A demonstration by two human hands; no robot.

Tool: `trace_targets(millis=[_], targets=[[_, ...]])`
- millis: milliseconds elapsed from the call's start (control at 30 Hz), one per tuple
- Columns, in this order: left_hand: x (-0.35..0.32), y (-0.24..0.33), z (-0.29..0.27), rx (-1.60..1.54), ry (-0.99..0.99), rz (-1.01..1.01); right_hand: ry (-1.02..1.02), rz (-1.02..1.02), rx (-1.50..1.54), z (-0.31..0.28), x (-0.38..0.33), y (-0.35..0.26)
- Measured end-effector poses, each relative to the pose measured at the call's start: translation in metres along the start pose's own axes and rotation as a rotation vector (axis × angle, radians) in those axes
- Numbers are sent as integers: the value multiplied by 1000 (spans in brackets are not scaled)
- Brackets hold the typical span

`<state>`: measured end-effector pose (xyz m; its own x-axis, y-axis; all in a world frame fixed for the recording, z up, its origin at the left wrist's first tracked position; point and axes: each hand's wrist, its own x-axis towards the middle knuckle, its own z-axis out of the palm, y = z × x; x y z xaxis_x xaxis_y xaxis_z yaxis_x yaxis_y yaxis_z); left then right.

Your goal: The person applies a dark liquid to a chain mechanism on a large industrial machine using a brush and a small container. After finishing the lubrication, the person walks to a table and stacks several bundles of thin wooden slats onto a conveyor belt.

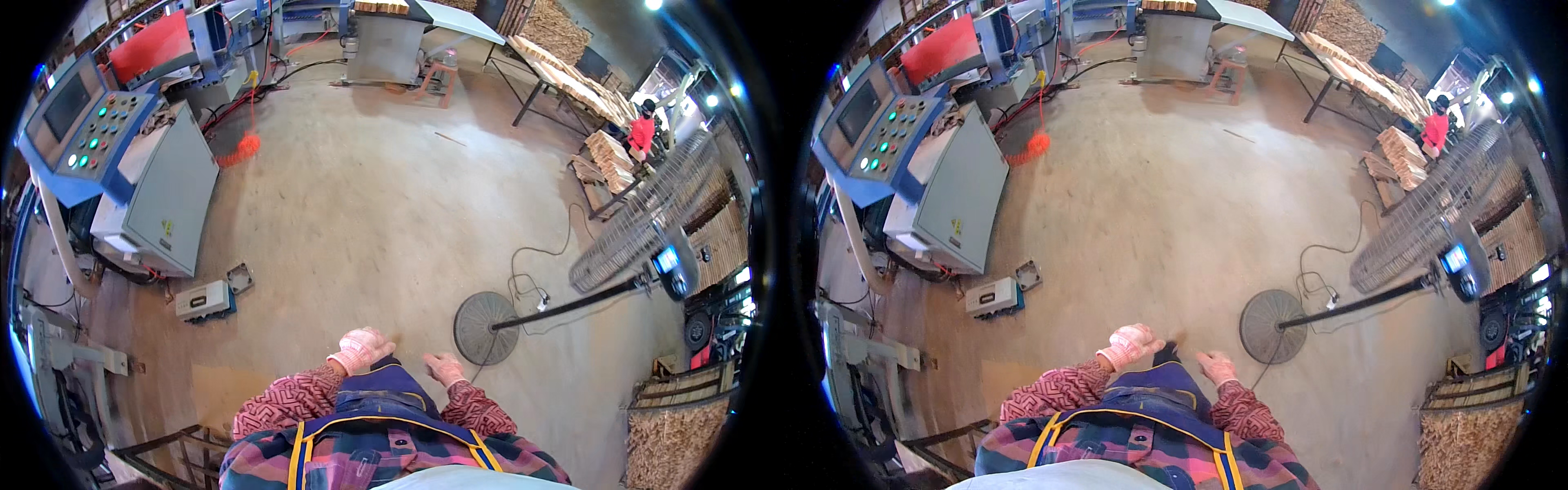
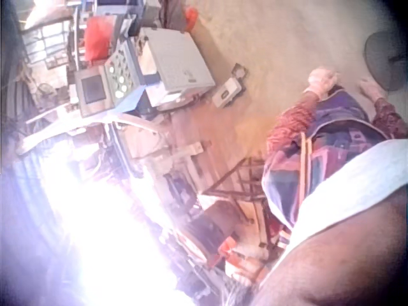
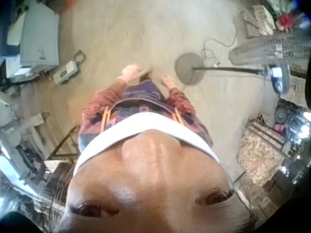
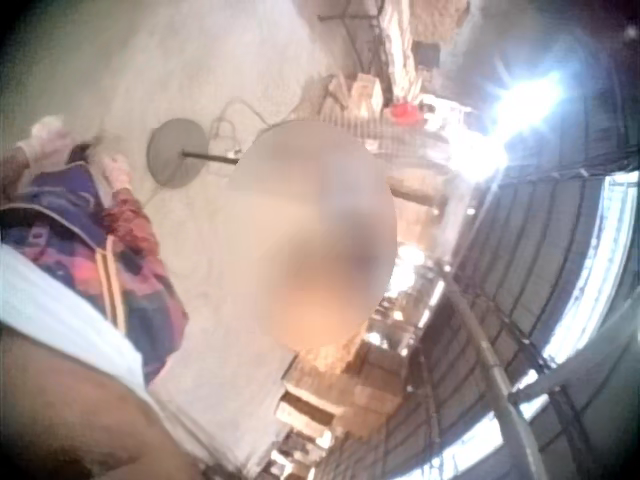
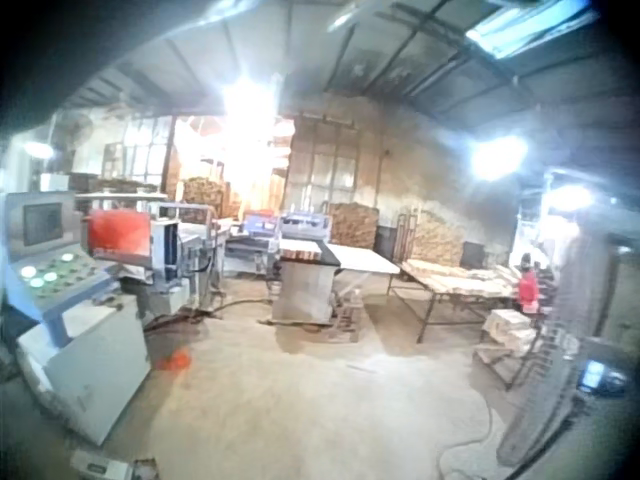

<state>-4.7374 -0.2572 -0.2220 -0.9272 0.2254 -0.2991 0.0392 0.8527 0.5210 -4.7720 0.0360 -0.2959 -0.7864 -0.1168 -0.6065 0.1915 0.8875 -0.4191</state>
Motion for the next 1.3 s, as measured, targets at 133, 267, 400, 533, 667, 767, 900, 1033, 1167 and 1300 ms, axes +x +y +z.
trace_targets(millis=[133,267,400,533,667,767,900,1033,1167,1300], targets=[[95,-98,-12,-189,5,-267,-30,-207,-23,-27,114,43],[128,-226,24,-197,181,-702,9,-213,-279,-109,258,7],[129,-291,-6,374,-119,-483,13,-410,-612,-175,394,-41],[215,-286,-45,18,-172,-733,125,-385,-164,-276,471,-166],[346,-333,-67,39,-435,-659,27,-78,276,-336,574,-243],[488,-328,-153,95,-459,-454,-48,133,362,-367,611,-235],[708,-337,-271,308,-363,-2,18,171,114,-411,656,-174],[927,-323,-384,577,-290,190,213,-11,-296,-458,665,-141],[1086,-232,-441,-21,-171,-176,14,213,-51,-496,700,-125],[1183,-138,-465,-283,-226,-288,-177,317,17,-537,773,-99]])
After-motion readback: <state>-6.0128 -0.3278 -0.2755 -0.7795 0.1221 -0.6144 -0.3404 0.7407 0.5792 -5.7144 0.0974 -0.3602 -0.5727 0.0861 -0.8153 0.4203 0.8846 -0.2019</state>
